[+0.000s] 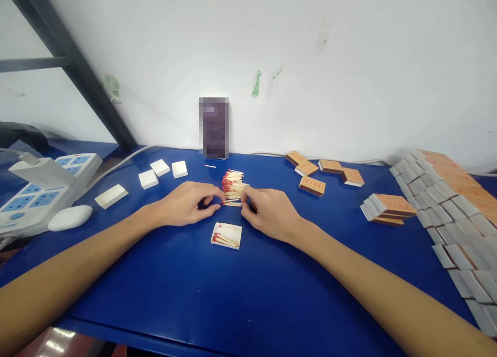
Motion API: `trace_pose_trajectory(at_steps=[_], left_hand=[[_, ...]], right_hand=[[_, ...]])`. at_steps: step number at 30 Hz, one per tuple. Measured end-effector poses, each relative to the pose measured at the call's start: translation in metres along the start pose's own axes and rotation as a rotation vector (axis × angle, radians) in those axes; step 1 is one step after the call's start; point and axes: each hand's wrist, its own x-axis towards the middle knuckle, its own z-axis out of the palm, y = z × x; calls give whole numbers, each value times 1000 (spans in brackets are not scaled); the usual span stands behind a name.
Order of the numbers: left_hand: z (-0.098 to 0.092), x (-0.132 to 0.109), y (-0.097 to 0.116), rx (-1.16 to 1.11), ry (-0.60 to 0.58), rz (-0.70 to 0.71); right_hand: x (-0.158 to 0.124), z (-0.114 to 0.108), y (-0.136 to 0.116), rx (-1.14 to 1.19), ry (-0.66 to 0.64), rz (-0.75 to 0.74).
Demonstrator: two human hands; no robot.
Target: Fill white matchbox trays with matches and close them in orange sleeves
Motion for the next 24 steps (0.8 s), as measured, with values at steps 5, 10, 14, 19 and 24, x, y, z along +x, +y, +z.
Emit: trace_pose_trajectory(at_steps=[5,10,14,19,24], left_hand=[[0,-1,-2,12,17,62],[-1,-1,0,13,3,74],[-2,0,1,19,-7,81],[-3,0,1,7,-8,89],[-3,0,1,-28,4,86]], right_hand=[[0,1,0,16,10,-11],[1,0,-2,37,-8,21],[2,-2,0,81,-40,19],[3,-1,5,120,-67,19],[3,0,5,129,-73,20]])
